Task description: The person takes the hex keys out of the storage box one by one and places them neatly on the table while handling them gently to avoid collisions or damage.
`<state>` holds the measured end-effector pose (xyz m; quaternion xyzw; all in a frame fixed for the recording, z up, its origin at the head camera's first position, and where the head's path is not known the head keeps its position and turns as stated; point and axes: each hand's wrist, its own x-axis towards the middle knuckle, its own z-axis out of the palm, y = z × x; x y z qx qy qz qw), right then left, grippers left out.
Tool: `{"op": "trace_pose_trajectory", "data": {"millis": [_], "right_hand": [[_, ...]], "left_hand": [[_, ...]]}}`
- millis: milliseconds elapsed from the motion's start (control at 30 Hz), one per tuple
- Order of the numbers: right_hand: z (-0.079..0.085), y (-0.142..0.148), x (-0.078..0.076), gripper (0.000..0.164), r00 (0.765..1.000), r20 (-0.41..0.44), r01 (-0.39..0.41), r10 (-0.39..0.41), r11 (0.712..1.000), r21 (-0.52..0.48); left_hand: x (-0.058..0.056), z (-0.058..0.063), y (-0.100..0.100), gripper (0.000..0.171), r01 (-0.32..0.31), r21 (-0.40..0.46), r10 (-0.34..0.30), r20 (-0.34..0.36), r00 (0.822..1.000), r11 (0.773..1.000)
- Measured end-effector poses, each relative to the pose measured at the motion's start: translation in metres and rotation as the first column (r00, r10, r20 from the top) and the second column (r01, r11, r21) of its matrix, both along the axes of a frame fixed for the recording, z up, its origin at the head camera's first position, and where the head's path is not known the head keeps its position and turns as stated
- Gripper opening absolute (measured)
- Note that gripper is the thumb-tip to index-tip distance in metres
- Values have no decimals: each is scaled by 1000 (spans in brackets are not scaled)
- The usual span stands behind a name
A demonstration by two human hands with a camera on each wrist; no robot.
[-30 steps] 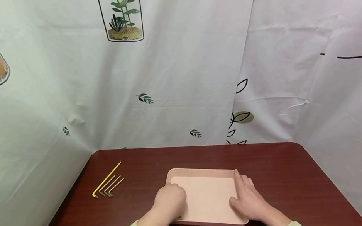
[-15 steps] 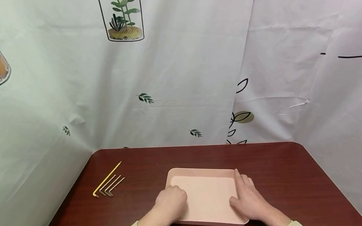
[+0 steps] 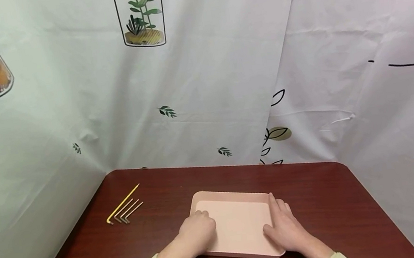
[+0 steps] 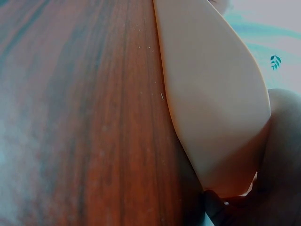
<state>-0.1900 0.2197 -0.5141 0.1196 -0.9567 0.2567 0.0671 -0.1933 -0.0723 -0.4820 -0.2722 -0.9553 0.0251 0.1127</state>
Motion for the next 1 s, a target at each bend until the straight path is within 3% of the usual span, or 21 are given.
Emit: {"op": "trace_pose_trajectory", "data": {"millis": [400, 1000], "right_hand": [[-1, 0, -1, 100, 1000, 0, 1, -1, 1000, -3], [0, 0, -1, 101, 1000, 4, -4, 4, 1000, 0]], "left_hand": [[0, -2, 0, 16, 117, -66, -118, -19, 993, 991], [1, 0, -1, 17, 127, -37, -126, 39, 991, 991]]}}
